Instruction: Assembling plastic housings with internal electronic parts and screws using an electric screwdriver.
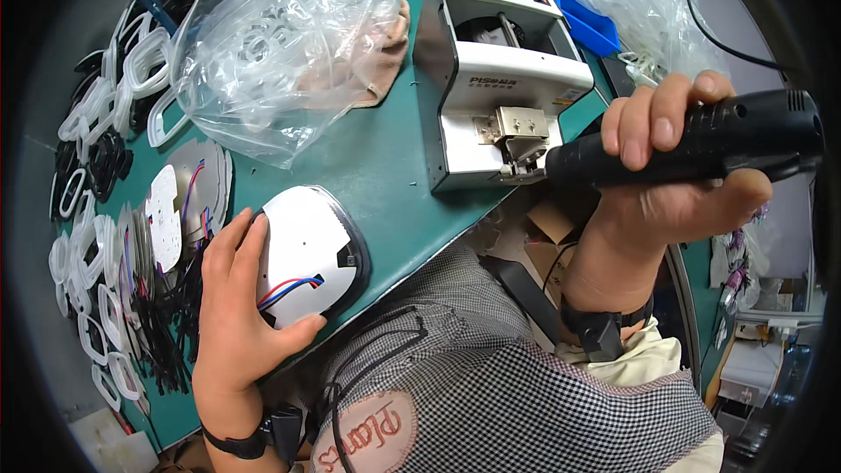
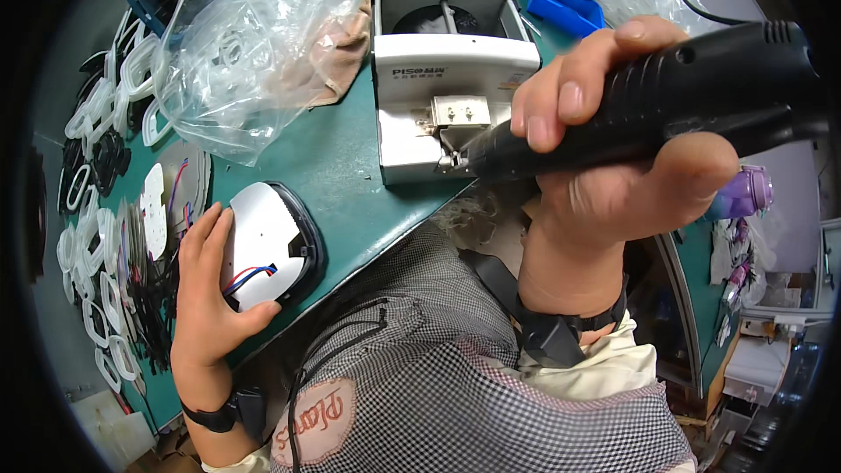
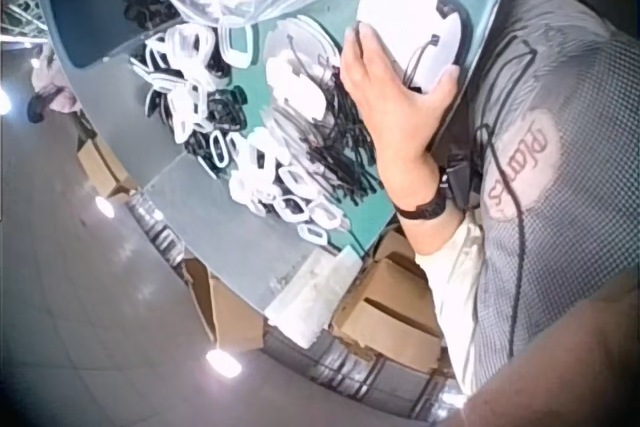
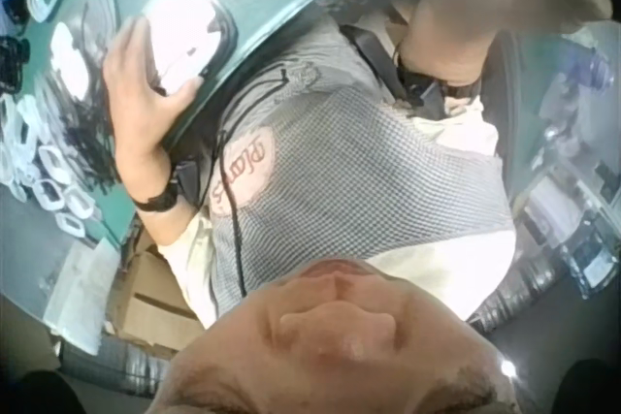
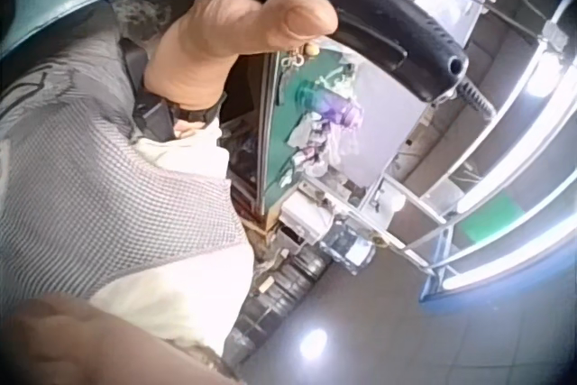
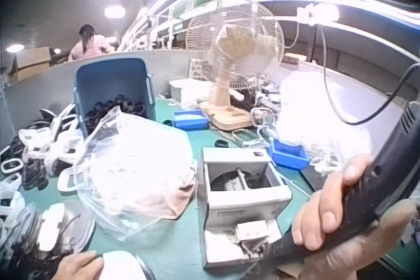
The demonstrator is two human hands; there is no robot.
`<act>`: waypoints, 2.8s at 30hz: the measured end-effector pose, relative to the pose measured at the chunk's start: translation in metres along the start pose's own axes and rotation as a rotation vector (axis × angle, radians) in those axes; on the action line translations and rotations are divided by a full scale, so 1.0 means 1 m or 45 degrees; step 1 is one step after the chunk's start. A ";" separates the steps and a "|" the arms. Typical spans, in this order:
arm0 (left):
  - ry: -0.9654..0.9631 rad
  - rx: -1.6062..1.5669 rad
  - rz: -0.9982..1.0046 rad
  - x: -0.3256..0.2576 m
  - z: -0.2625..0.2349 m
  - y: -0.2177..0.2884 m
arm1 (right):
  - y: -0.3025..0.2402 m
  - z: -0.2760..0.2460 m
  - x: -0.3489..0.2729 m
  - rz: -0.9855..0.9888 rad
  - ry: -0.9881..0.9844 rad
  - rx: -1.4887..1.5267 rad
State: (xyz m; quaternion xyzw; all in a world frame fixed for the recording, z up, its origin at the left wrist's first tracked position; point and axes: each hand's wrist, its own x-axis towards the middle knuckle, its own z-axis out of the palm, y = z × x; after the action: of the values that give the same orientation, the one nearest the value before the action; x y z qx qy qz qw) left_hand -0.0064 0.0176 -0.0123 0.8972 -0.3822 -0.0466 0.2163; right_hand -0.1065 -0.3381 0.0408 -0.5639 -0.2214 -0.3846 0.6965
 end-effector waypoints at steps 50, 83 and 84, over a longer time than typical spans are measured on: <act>0.018 -0.019 -0.005 0.001 0.000 -0.002 | 0.042 -0.012 -0.052 0.207 0.402 -0.277; 0.102 -1.871 -0.421 -0.018 0.015 0.059 | 0.031 0.129 -0.005 0.284 0.150 0.826; 0.133 -1.911 -0.430 -0.019 0.016 0.060 | 0.031 0.128 -0.005 0.280 0.152 0.828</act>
State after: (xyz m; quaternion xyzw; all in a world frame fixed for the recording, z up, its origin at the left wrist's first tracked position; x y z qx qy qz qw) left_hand -0.0636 -0.0116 -0.0031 0.5572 -0.0954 -0.2835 0.7747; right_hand -0.0689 -0.2118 0.0521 -0.3096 -0.2292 -0.2490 0.8886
